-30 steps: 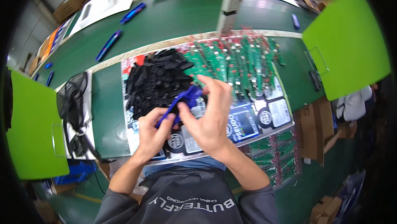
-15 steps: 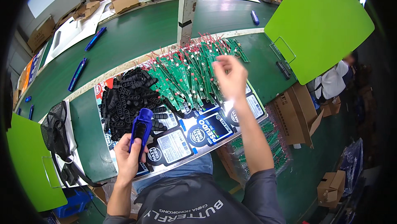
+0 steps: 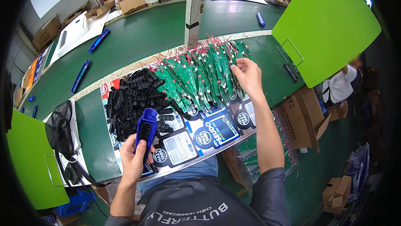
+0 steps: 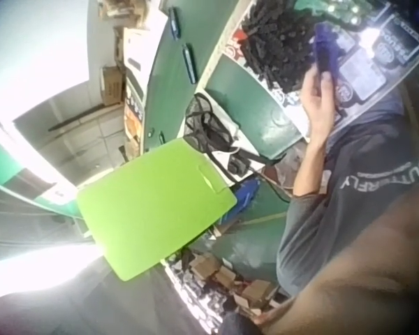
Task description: The person assembles components into a blue plastic housing by hand, inserting a circuit board, wires, and black components into the housing.
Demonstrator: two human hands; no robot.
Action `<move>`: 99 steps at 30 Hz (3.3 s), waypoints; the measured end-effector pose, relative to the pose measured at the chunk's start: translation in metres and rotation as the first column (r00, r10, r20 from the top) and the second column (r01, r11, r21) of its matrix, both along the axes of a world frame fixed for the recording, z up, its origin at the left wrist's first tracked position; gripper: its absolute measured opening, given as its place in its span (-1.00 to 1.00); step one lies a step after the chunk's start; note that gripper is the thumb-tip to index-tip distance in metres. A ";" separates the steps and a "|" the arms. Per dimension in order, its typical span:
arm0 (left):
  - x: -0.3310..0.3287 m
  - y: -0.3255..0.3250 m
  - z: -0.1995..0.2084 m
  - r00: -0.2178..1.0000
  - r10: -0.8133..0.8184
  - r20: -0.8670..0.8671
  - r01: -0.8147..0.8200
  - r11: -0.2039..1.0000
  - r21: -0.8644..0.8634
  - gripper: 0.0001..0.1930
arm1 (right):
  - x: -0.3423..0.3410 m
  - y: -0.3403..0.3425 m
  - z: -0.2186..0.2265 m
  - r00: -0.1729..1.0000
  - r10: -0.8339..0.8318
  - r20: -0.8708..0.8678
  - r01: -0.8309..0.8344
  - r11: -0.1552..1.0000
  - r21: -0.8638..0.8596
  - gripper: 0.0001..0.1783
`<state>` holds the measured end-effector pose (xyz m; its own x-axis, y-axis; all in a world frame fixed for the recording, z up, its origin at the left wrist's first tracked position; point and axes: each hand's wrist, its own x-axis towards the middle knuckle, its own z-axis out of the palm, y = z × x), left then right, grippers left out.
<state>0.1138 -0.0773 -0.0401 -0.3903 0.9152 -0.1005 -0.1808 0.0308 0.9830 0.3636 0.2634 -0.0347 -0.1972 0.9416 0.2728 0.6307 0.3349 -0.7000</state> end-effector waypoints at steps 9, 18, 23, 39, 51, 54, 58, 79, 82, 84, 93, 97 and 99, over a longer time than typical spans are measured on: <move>-0.005 0.001 0.000 0.992 0.005 0.125 -0.005 1.000 -0.004 -0.60 | -0.005 -0.043 0.065 0.903 0.158 -0.399 -0.135 0.987 0.084 -0.71; -0.001 0.015 -0.006 0.966 -0.071 0.248 0.049 0.994 0.093 -0.61 | -0.046 -0.121 0.074 0.757 0.307 -0.577 -0.443 0.890 -0.107 -0.66; 0.003 0.017 0.000 0.938 -0.038 0.346 0.006 0.996 0.092 -0.64 | -0.083 -0.174 0.069 0.696 0.389 -0.603 -0.580 0.800 -0.154 -0.63; -0.001 0.020 -0.003 0.875 0.015 0.484 -0.073 0.992 0.100 -0.54 | -0.129 -0.210 0.048 0.667 0.546 -0.506 -0.633 0.774 0.001 -0.73; -0.002 0.019 -0.005 0.893 0.001 0.450 -0.052 0.994 0.101 -0.51 | -0.132 -0.212 0.044 0.637 0.561 -0.529 -0.650 0.760 0.022 -0.72; 0.000 0.019 -0.004 0.896 0.012 0.444 -0.054 0.995 0.081 -0.50 | -0.132 -0.209 0.041 0.648 0.554 -0.523 -0.644 0.765 0.011 -0.72; 0.003 0.021 0.003 0.905 0.043 0.422 -0.070 0.996 0.049 -0.56 | -0.130 -0.208 0.041 0.646 0.565 -0.514 -0.655 0.755 0.007 -0.72; 0.005 0.024 0.003 0.914 0.024 0.405 -0.060 0.995 0.077 -0.56 | -0.131 -0.202 0.048 0.711 0.656 -0.255 -0.641 0.753 0.151 -0.71; 0.005 0.026 0.001 0.908 -0.002 0.419 -0.040 0.995 0.091 -0.56 | -0.134 -0.202 0.051 0.754 0.633 -0.177 -0.606 0.774 0.184 -0.70; 0.005 0.026 0.001 0.905 0.022 0.424 -0.056 0.996 0.069 -0.57 | -0.135 -0.203 0.049 0.768 0.621 -0.160 -0.590 0.782 0.202 -0.70; 0.013 0.023 -0.001 0.921 0.014 0.390 -0.047 0.996 0.074 -0.59 | -0.139 -0.208 0.031 0.842 0.510 -0.177 -0.456 0.848 0.272 -0.65; 0.015 0.024 -0.002 0.941 -0.005 0.339 -0.027 0.996 0.088 -0.62 | -0.139 -0.208 0.022 0.834 0.473 -0.285 -0.422 0.879 0.222 -0.50; 0.017 0.025 -0.002 0.943 0.003 0.332 -0.032 0.996 0.081 -0.66 | -0.140 -0.208 0.017 0.809 0.438 -0.392 -0.421 0.897 0.135 -0.35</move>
<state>0.1310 -0.0527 -0.0422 -0.3641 0.9192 -0.1500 -0.4962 -0.0552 0.8665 0.2236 0.0556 -0.0172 -0.4440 0.7735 0.4523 0.0816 0.5376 -0.8393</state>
